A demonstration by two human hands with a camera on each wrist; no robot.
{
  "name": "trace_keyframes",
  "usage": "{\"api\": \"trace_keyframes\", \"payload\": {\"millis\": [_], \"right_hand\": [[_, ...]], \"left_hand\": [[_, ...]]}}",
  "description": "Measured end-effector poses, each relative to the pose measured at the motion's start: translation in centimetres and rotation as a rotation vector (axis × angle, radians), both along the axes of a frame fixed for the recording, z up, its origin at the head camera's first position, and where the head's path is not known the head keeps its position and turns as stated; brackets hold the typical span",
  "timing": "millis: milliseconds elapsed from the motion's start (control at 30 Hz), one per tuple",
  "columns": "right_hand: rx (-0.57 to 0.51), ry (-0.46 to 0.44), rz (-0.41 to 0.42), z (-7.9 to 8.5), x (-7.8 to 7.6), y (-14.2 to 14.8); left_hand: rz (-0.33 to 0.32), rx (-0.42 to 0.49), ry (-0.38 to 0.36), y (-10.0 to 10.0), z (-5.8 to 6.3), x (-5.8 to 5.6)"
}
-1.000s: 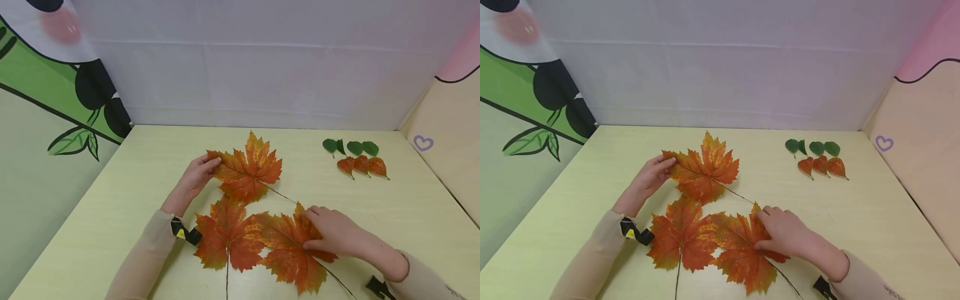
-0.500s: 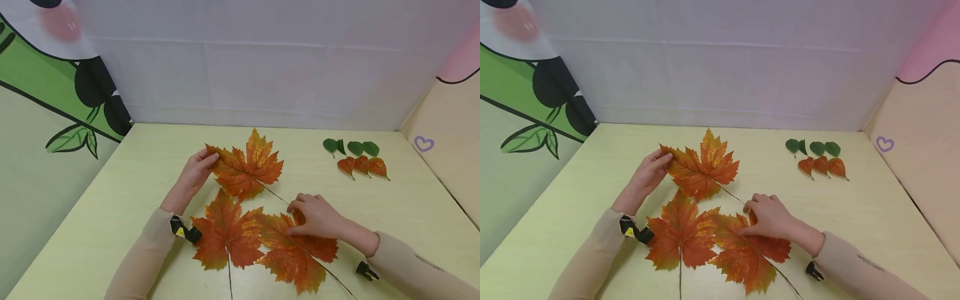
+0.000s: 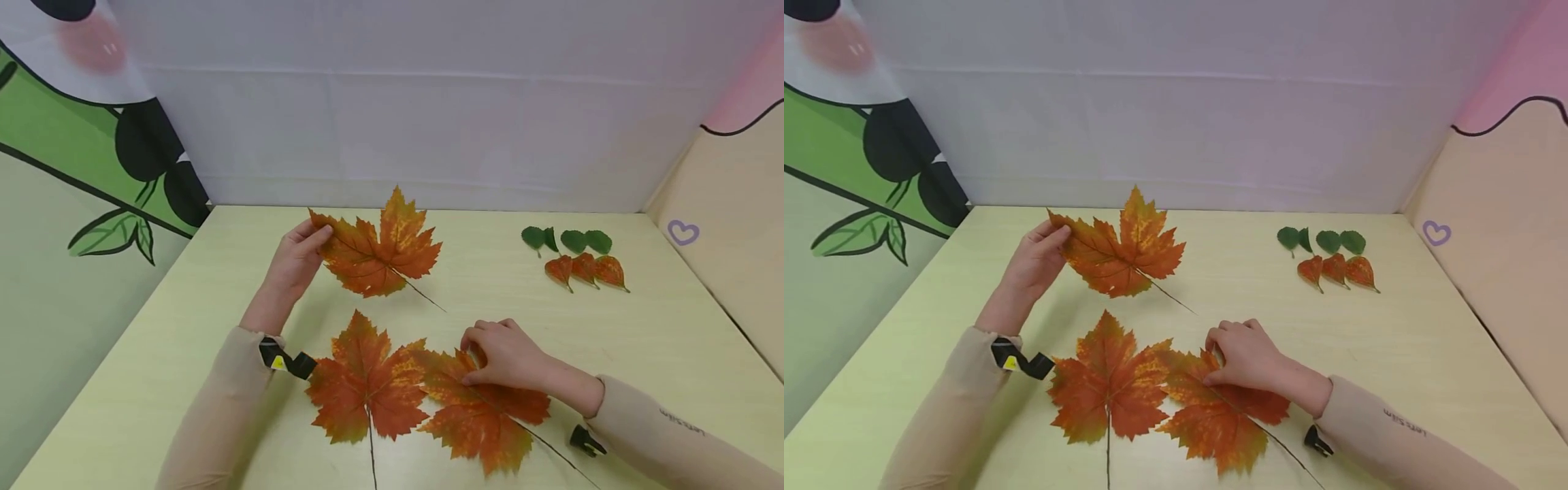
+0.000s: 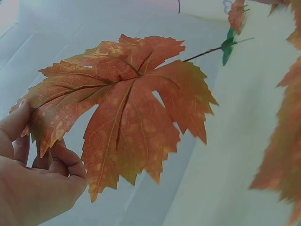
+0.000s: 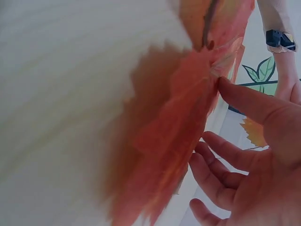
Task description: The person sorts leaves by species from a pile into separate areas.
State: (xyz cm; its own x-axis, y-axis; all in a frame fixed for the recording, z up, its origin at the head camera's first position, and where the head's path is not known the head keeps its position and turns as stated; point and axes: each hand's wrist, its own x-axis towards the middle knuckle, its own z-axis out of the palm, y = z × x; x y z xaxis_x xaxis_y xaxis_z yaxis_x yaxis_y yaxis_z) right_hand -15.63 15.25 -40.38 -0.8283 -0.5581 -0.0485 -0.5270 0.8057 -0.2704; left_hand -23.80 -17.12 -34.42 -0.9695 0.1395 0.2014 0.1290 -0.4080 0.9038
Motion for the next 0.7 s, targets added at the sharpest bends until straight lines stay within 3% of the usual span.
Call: {"api": "trace_keyframes", "payload": {"millis": [167,333,700], "right_hand": [[0.009,-0.017,-0.002,0.1,0.0,-0.1],[-0.005,-0.052,-0.015,0.1,-0.2,-0.3],[0.031,-0.002,-0.009,0.1,-0.4,-0.4]], "left_hand": [[0.054,-0.006,0.033,-2.0,1.9,-0.4],[0.103,-0.038,0.011,-4.1,3.5,-0.6],[0.213,-0.282,-0.064,-8.5,6.5,-1.7]]}}
